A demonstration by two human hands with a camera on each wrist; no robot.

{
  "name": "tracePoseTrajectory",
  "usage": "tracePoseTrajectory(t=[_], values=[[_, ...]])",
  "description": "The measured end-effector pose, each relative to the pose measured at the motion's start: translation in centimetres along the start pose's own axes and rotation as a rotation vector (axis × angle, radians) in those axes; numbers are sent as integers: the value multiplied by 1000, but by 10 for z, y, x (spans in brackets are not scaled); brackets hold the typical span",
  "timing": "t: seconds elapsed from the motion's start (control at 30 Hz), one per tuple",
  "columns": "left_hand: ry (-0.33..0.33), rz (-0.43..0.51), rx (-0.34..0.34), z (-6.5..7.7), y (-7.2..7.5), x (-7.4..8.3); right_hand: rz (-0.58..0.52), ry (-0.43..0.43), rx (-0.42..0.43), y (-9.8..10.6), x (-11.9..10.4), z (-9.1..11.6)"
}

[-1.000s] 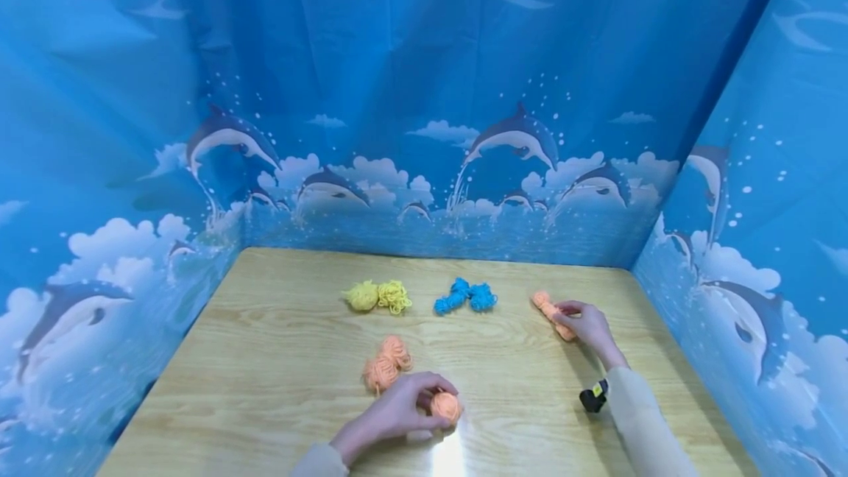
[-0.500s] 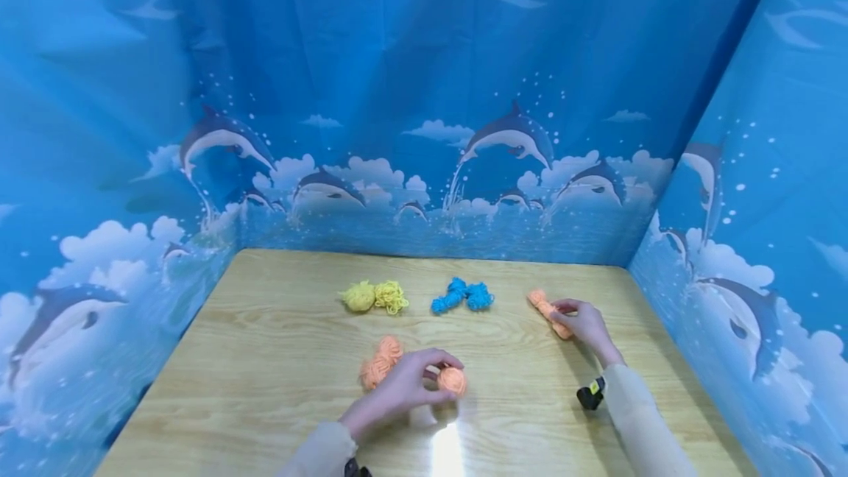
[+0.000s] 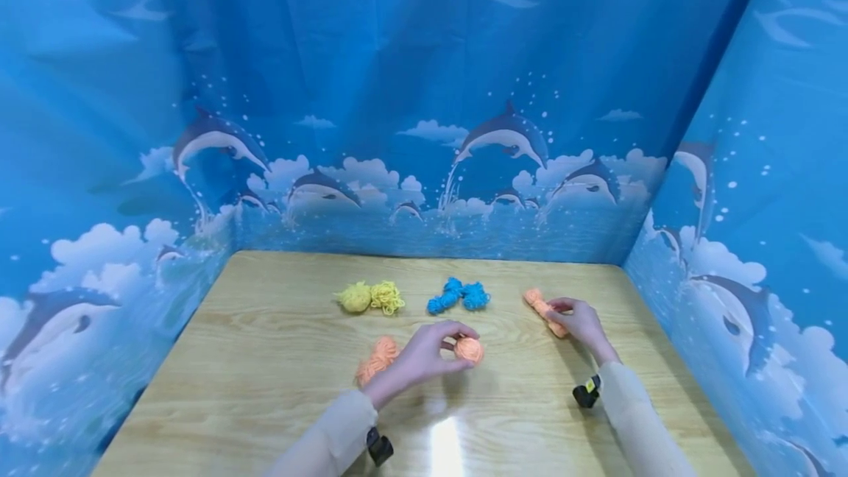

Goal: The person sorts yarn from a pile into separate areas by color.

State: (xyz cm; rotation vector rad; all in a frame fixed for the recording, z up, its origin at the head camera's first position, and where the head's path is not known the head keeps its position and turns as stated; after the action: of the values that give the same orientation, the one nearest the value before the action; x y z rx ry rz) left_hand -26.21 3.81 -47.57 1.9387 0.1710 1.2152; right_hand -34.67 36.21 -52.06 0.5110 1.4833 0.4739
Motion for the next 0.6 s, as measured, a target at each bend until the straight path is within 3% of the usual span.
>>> tracePoseTrajectory(t=[0.6], values=[[-20,-79,50,-56,4,18,-15,9,-1,0,3,-2]])
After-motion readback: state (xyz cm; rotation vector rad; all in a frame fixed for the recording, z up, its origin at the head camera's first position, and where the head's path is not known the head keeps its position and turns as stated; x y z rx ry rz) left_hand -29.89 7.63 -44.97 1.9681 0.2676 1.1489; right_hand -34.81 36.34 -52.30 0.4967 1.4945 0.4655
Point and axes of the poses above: each hand's wrist, its own z-axis away from the middle knuckle, its own y-axis out of the back of the hand, x = y × z, the point moved 6 cm from there along -z, towards the middle knuckle, and after that the axes turned 13 degrees about -z, right-handed, at the moved point
